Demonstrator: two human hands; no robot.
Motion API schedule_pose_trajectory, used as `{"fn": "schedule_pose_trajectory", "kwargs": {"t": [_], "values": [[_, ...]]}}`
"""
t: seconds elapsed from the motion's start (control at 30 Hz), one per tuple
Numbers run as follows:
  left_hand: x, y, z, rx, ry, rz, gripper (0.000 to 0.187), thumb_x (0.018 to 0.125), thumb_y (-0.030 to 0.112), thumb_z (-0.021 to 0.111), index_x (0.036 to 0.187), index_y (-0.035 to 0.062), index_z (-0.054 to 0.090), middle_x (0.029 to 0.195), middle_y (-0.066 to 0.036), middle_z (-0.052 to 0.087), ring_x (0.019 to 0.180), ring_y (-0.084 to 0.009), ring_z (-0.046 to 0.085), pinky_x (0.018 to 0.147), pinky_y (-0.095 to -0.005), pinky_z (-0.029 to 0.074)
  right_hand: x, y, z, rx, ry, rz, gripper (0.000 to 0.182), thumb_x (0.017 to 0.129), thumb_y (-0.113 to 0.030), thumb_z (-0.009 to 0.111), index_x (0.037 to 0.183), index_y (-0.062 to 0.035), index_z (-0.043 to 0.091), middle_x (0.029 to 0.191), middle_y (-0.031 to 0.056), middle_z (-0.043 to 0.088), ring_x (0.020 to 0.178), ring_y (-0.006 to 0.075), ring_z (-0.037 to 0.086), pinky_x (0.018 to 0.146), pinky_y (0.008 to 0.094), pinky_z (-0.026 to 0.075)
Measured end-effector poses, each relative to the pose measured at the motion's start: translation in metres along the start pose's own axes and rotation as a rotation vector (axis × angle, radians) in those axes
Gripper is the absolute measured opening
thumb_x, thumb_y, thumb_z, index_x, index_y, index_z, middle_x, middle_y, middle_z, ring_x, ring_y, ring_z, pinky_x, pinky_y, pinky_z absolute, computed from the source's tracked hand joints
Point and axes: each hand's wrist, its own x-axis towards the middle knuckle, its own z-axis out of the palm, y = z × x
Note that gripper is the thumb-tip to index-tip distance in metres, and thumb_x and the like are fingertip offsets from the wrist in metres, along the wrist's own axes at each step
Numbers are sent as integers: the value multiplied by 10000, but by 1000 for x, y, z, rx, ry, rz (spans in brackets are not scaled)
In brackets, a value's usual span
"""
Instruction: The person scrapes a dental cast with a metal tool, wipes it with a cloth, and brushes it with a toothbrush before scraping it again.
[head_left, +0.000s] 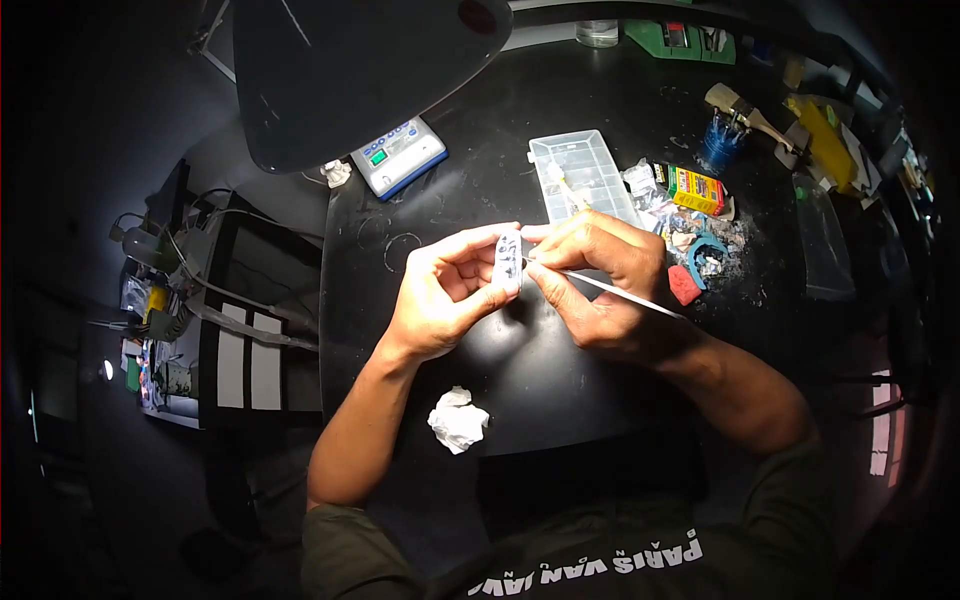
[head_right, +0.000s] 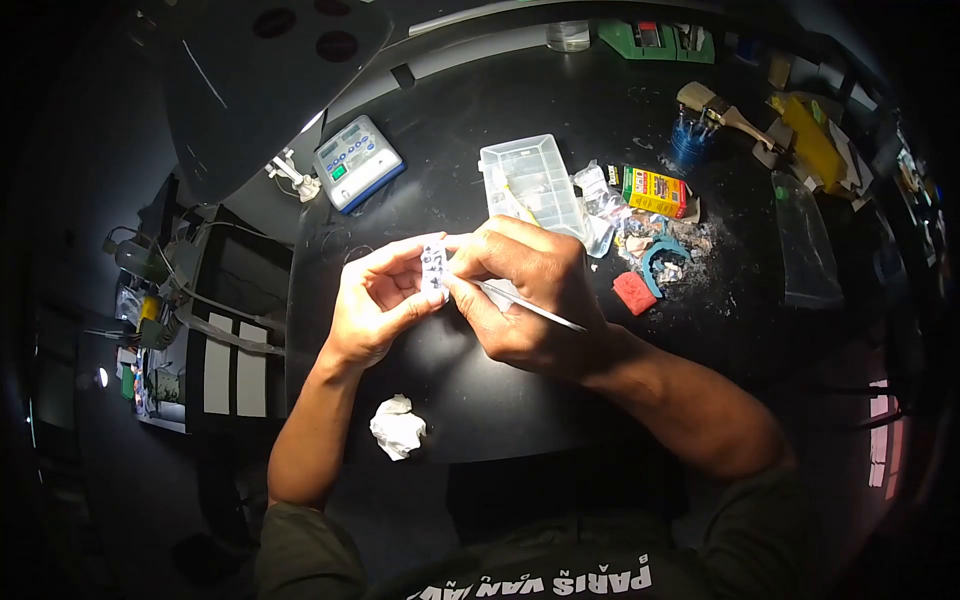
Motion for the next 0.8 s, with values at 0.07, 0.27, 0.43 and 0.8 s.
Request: {"fn": "schedule_pose_trajectory", "kwargs": {"t": [0.07, 0.27, 0.43, 0.8], "values": [[0, -2, 3, -53, 0, 25, 550, 930, -85, 767, 1453, -50, 601, 1294, -181, 737, 1050, -154, 726, 955, -314, 605, -2, 1, 0, 11, 2, 24, 100, 815, 50, 765, 883, -6, 718, 796, 122, 708, 702, 262, 697, 644, 370, 544], [1, 2, 5, -19, 15, -6, 565, 929, -92, 765, 1465, -65, 589, 1313, -200, 725, 1093, -181, 734, 998, -335, 600, -1, -1, 1, 10, -3, 29, 96, 816, 45, 773, 876, -13, 726, 791, 121, 706, 693, 261, 699, 640, 365, 543], [0, -3, 1, -7, 2, -9, 571, 931, -92, 765, 1472, -66, 583, 1325, -202, 719, 1091, -177, 732, 995, -330, 602, -2, 1, 0, 1, -12, 25, 101, 812, 43, 776, 875, -17, 725, 787, 125, 704, 687, 260, 701, 625, 360, 541], [-1, -3, 3, -12, 5, 0, 554, 943, -74, 766, 1468, -53, 590, 1345, -192, 714, 1057, -157, 725, 941, -314, 613, 1, 0, -2, -19, -50, -28, 105, 793, 58, 760, 850, -13, 706, 839, 147, 740, 710, 286, 713, 643, 376, 551]]}}
